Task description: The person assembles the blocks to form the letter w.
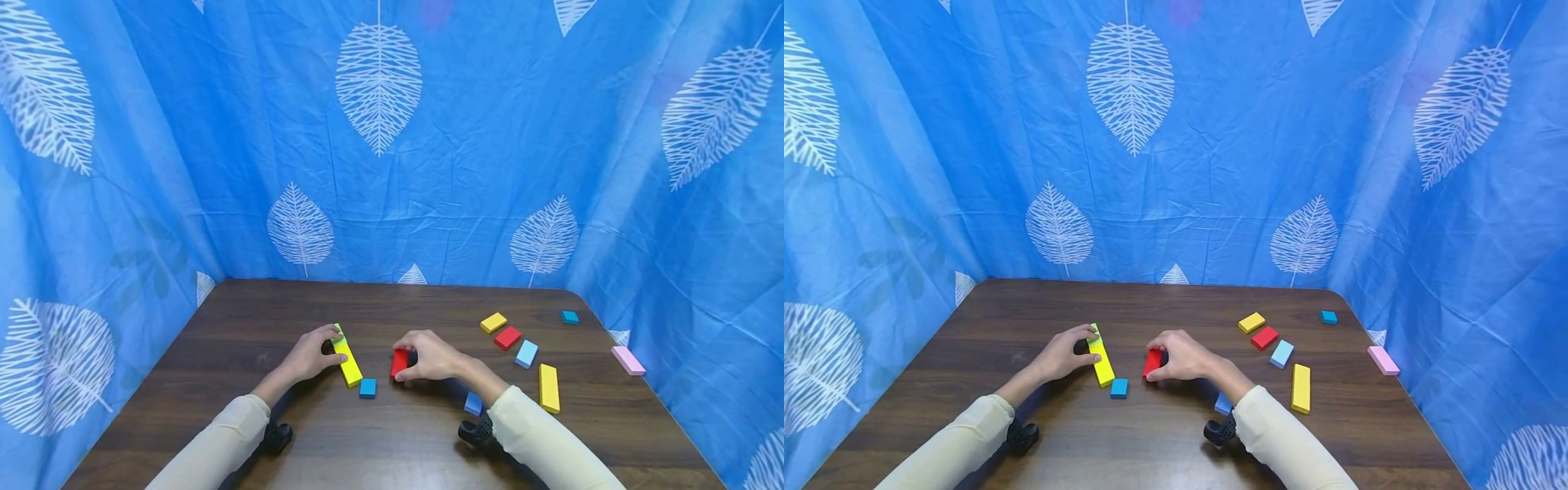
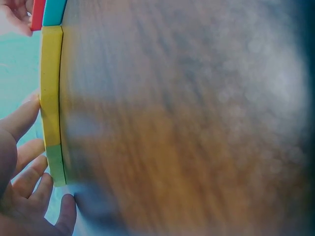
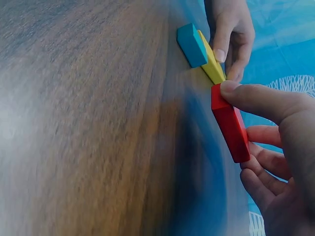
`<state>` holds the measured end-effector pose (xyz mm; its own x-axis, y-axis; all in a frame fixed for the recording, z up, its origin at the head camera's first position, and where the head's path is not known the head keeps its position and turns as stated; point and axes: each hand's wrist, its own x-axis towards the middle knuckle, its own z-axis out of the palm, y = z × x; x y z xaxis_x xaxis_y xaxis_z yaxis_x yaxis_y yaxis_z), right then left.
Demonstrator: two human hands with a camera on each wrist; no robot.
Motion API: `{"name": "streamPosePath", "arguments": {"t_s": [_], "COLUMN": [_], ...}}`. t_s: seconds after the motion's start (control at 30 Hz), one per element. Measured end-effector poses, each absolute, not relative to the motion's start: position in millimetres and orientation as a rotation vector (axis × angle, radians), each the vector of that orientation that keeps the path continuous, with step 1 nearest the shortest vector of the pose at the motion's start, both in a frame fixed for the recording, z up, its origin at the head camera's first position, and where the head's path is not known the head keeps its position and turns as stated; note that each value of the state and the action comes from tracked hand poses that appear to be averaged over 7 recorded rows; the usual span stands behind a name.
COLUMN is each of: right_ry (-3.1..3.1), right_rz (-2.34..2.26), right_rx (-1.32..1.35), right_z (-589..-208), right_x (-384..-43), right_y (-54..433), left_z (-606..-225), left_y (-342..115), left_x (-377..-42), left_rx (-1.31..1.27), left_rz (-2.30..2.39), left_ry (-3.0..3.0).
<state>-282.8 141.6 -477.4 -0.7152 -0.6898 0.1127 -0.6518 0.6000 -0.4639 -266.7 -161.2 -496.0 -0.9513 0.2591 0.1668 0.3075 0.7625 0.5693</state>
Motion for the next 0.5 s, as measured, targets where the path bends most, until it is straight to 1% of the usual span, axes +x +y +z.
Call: {"name": "streamPosePath", "arguments": {"t_s": [0.5], "right_ry": [2.725], "right_rz": [-0.782], "right_rx": [-1.175], "right_z": [-491.8], "right_x": [-287.1], "right_y": [118.8], "left_z": [-494.4], "left_y": [-160.4], "left_x": [-268.5], "left_rx": [-0.431], "left_rz": [-0.970], "left_ry": [-2.888]}}
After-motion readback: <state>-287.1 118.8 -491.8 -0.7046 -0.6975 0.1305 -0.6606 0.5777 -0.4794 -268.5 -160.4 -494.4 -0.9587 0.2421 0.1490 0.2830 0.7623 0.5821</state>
